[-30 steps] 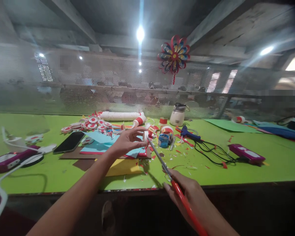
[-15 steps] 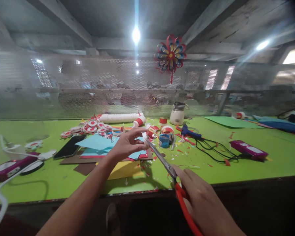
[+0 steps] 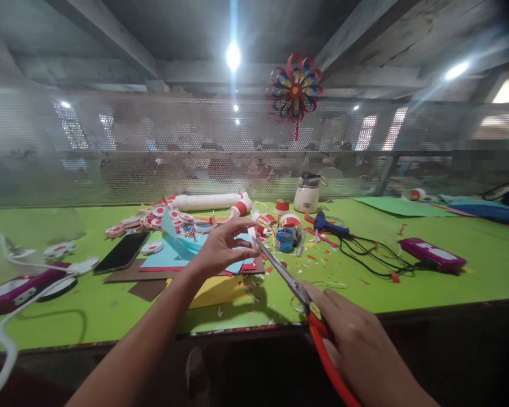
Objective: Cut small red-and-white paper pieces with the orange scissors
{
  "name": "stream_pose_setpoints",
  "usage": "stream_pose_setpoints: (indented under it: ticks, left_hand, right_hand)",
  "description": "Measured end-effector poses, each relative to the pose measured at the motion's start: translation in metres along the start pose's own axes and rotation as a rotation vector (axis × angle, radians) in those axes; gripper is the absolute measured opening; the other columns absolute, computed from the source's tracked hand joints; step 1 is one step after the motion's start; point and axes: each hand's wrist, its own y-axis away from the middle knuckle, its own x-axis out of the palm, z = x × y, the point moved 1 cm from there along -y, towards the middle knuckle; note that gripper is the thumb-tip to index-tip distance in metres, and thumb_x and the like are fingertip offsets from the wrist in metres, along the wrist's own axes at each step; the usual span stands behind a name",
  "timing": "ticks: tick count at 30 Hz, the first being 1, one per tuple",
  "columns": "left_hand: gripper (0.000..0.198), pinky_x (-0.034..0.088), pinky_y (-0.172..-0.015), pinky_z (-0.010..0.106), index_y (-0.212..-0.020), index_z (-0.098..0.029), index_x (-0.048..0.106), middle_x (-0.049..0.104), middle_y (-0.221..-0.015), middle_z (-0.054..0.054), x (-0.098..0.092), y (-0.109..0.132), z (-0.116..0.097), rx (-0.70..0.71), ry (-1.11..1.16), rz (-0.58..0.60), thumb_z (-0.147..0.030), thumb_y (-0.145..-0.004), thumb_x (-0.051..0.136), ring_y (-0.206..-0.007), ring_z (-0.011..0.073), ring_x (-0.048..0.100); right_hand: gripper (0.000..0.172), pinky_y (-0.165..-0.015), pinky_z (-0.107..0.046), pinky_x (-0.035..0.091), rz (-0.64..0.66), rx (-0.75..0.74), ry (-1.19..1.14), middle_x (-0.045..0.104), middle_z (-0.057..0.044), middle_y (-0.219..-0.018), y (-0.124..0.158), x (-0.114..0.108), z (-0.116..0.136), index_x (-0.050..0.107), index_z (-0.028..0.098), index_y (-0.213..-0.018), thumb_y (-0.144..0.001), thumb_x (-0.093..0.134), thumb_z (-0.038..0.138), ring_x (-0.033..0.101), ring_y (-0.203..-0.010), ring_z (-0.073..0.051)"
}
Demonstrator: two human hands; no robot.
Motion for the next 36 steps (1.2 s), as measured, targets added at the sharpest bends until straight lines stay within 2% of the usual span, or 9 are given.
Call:
stream_pose_setpoints:
  ticks: [5, 10, 19, 28, 32, 36]
  left_hand:
    - [0.047, 0.052, -0.079, 0.032, -0.104, -0.020, 0.057, 0.049, -0.112, 0.006, -0.001, -0.001, 0.002, 0.031, -0.014, -0.030, -0.015, -0.061, 0.073, -0.101, 0.0195, 0.051]
    - [0.047, 0.053, -0.078, 0.032, -0.104, -0.020, 0.056, 0.051, -0.110, 0.006, 0.000, -0.001, -0.001, 0.002, -0.021, -0.055, -0.018, -0.061, 0.073, -0.092, 0.0167, 0.055]
    - [0.047, 0.051, -0.079, 0.032, -0.106, -0.019, 0.055, 0.051, -0.113, 0.007, 0.001, 0.000, -0.005, -0.019, -0.052, -0.027, -0.018, -0.062, 0.072, -0.095, 0.0176, 0.055]
    - [0.043, 0.050, -0.080, 0.033, -0.106, -0.018, 0.056, 0.048, -0.115, 0.009, 0.002, 0.002, -0.006, 0.006, -0.116, 0.014, -0.019, -0.065, 0.069, -0.096, 0.0184, 0.053]
    - [0.043, 0.050, -0.079, 0.032, -0.107, -0.019, 0.055, 0.049, -0.116, 0.009, 0.000, 0.002, -0.005, -0.003, -0.131, -0.009, -0.020, -0.066, 0.068, -0.094, 0.0175, 0.053]
    - [0.046, 0.049, -0.083, 0.035, -0.110, -0.020, 0.055, 0.047, -0.121, 0.010, -0.002, 0.002, -0.003, -0.018, -0.116, 0.005, -0.020, -0.066, 0.069, -0.099, 0.0196, 0.052]
  right_hand:
    - [0.051, -0.073, -0.044, 0.050, -0.034, -0.015, -0.033, 0.063, -0.013, -0.087, -0.002, 0.001, 0.003, 0.051, 0.010, -0.123, -0.072, 0.045, 0.011, 0.058, -0.080, -0.027]
    - [0.047, -0.073, -0.041, 0.050, -0.073, -0.041, -0.028, 0.065, -0.012, -0.086, -0.004, -0.002, 0.006, 0.053, 0.013, -0.120, -0.074, 0.044, 0.012, 0.060, -0.078, -0.026]
    - [0.042, -0.075, -0.038, 0.050, -0.089, -0.046, -0.033, 0.068, -0.011, -0.082, -0.004, -0.011, 0.006, 0.056, 0.015, -0.116, -0.075, 0.047, 0.015, 0.063, -0.078, -0.027]
    - [0.035, -0.076, -0.030, 0.049, 0.025, -0.032, -0.345, 0.069, -0.009, -0.101, -0.007, -0.019, -0.003, 0.062, 0.019, -0.110, -0.077, 0.049, 0.018, 0.064, -0.089, -0.024]
    - [0.035, -0.064, -0.026, 0.048, -0.054, 0.043, -0.330, 0.070, -0.006, -0.083, -0.011, -0.021, -0.015, 0.062, 0.014, -0.109, -0.078, 0.046, 0.020, 0.063, -0.072, -0.021]
    - [0.035, -0.052, -0.023, 0.042, -0.068, 0.086, -0.382, 0.061, -0.002, -0.066, -0.011, -0.025, -0.018, 0.061, 0.012, -0.108, -0.079, 0.047, 0.026, 0.052, -0.054, -0.014]
